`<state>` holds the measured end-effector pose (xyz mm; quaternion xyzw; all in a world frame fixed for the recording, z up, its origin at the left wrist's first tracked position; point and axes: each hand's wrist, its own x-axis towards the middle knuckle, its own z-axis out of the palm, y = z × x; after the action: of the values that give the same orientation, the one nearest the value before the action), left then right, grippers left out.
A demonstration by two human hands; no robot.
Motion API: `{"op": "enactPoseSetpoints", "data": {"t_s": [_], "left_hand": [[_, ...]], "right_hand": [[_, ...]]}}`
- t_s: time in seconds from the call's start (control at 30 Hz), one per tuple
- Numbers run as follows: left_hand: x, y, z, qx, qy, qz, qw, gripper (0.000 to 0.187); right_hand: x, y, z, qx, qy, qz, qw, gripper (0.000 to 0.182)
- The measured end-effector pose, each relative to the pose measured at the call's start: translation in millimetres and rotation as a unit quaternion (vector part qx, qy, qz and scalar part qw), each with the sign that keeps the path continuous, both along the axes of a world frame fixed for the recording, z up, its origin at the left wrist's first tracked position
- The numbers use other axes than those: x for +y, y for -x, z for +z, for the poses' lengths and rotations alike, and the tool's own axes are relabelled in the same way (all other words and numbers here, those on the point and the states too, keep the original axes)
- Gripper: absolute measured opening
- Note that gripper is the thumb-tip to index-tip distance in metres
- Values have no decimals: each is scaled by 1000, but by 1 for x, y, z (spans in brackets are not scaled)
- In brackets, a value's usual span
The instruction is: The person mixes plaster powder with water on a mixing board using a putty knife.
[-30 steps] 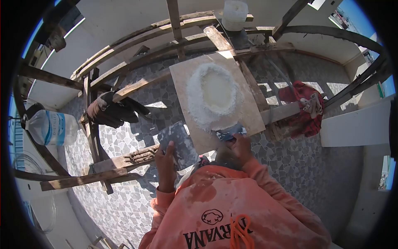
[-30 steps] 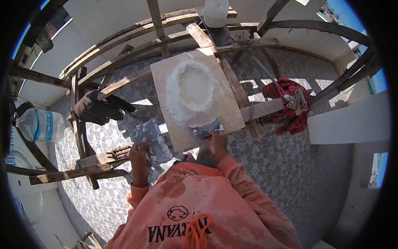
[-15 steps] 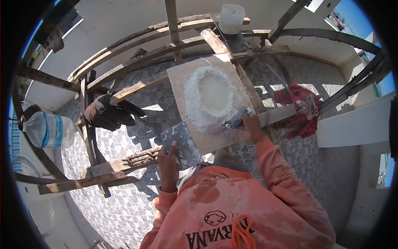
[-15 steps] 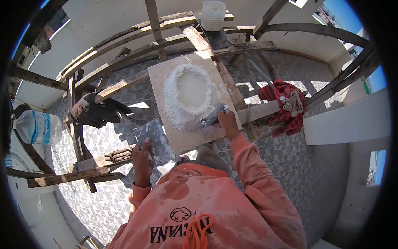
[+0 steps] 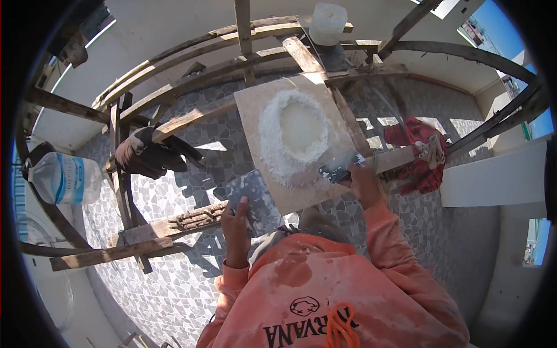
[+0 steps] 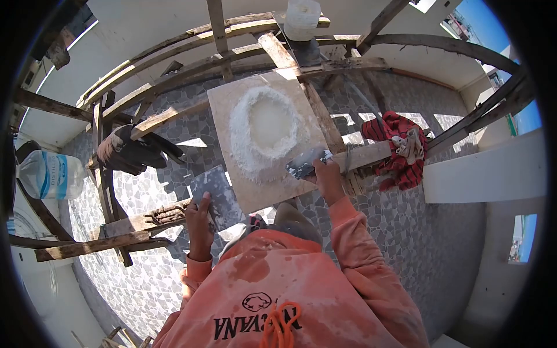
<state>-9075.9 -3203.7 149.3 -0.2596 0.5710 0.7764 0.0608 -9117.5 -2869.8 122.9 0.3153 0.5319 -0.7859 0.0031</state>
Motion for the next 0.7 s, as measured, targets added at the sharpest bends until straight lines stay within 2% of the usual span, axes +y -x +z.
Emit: {"op": "enactPoseSetpoints", "data": {"t_s": [0.07,0.2,0.33,0.5,0.57,0.7], "left_hand": [[17,-1,-7,7,-4,3,1000,12],[13,-2,-4,-3,5,-11,1000,12],[21,-1,2,-15,35,-27,999,14],[1,-3,7,-1,28,-39,999,16],[14,-3,7,-7,30,-28,999,17],[7,-6,13,-26,38,-16,999,17]], "right_hand": [[9,-28,-32,-38,77,-17,996,31],[-44,-77,-57,-100,159,-65,980,30],[-83,-81,-80,-140,262,-99,950,26],[-143,-68,-84,-102,394,-93,909,26],[-147,-54,-100,-95,447,-92,885,26],[-165,-34,-109,-40,493,-117,861,26]]}}
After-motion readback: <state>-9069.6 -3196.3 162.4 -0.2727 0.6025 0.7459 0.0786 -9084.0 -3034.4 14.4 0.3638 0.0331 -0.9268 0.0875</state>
